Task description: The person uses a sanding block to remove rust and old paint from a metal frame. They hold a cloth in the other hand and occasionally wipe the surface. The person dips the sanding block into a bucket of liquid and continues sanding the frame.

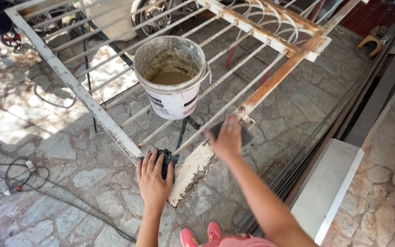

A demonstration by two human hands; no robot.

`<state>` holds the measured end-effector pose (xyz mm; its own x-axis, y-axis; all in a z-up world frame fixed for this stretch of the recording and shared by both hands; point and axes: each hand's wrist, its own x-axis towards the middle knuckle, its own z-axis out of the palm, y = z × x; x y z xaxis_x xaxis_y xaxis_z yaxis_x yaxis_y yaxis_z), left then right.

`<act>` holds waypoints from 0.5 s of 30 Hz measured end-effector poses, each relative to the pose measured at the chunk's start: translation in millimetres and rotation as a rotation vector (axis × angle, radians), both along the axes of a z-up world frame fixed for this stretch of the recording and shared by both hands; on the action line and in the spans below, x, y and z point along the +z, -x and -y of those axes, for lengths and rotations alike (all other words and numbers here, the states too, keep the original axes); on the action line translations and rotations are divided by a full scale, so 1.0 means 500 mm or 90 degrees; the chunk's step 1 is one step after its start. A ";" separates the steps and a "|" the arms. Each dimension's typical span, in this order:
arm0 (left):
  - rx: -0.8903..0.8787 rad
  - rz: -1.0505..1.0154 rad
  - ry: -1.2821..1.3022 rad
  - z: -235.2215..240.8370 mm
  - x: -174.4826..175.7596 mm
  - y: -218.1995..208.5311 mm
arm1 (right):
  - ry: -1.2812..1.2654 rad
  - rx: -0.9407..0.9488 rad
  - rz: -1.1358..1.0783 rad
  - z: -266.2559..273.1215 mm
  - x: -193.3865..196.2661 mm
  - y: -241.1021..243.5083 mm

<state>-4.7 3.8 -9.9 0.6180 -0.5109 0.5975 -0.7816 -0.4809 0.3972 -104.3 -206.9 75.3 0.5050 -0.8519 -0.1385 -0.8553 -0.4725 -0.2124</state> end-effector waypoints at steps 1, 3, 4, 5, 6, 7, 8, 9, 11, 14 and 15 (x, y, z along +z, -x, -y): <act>0.007 0.004 0.004 0.006 0.000 -0.002 | 0.024 0.053 0.042 -0.044 0.014 -0.010; 0.003 0.003 0.004 0.010 0.001 -0.006 | -0.011 0.103 -0.016 -0.080 0.008 0.020; 0.001 -0.003 -0.001 0.007 0.000 -0.007 | -0.051 0.155 -0.077 -0.102 0.001 0.037; -0.002 -0.002 -0.001 0.005 -0.001 -0.008 | -0.050 0.152 -0.076 -0.057 -0.009 0.042; -0.007 -0.007 -0.003 0.003 -0.002 -0.010 | -0.029 0.064 -0.017 -0.012 -0.019 0.047; -0.013 -0.015 -0.002 0.005 -0.004 -0.006 | -0.005 -0.023 0.038 0.036 -0.027 0.057; -0.015 -0.017 0.001 0.007 -0.002 -0.008 | -0.002 -0.026 0.036 0.052 -0.013 0.034; -0.014 -0.004 0.003 0.006 0.000 -0.009 | 0.005 -0.065 0.024 0.064 -0.002 0.015; -0.017 0.010 0.003 0.002 0.000 -0.006 | 0.011 -0.107 0.013 0.031 0.001 -0.010; -0.010 0.023 0.011 0.009 0.002 -0.006 | -0.001 0.026 0.063 -0.070 0.009 -0.011; -0.008 0.016 0.010 0.007 0.002 -0.006 | -0.026 0.052 0.047 -0.093 0.020 0.009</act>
<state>-1.8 0.4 -9.0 0.5965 -0.5090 0.6206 -0.7973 -0.4647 0.3852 -108.8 -160.5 85.3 0.5823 -0.8022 -0.1320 -0.7958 -0.5292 -0.2944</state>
